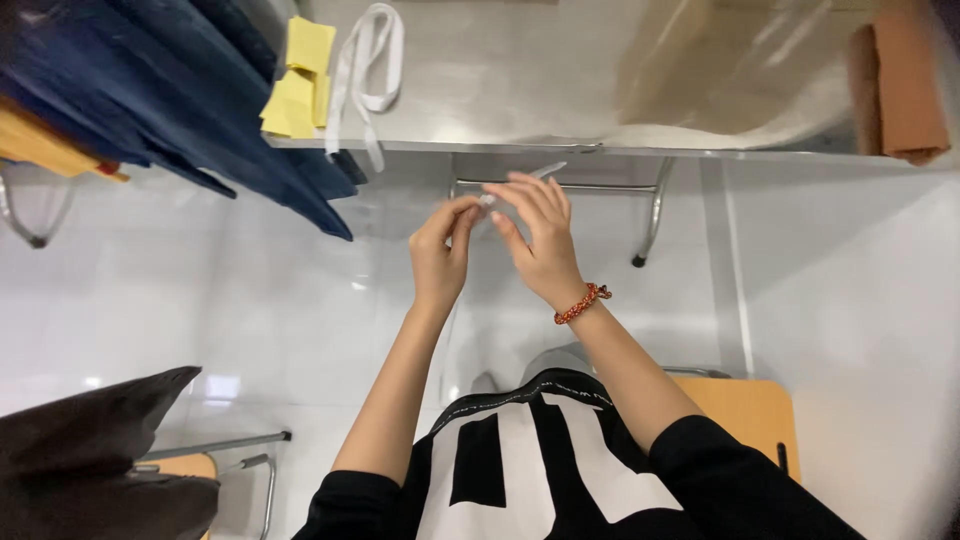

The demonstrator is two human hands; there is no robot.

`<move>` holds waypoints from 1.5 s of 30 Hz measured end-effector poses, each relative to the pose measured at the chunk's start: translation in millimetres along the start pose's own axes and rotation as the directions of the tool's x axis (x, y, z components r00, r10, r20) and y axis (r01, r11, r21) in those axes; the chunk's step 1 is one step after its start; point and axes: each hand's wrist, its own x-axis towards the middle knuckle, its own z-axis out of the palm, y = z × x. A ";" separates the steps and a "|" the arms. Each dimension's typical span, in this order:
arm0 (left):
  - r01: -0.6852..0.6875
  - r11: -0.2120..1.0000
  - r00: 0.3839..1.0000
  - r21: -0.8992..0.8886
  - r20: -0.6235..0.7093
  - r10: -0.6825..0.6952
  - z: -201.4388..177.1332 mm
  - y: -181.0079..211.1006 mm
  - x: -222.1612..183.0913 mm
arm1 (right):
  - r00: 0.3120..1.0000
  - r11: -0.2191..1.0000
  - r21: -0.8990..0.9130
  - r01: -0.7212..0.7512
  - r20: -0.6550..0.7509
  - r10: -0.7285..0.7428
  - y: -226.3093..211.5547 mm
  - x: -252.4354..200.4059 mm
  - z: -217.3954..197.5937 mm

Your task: The person places two plastic-wrapped clothing items, one red and one green, into a cardboard box. They close the box and tie it with a white ribbon, forming a bow. Finally, they write on a yellow sticky note with a pencil and attach it to the box.

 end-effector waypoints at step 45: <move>0.217 0.976 0.921 0.017 0.328 -0.211 373.2 0.9 81.5 | 0.963 0.978 -0.109 -0.180 0.185 0.198 281.1 50.4 -277.9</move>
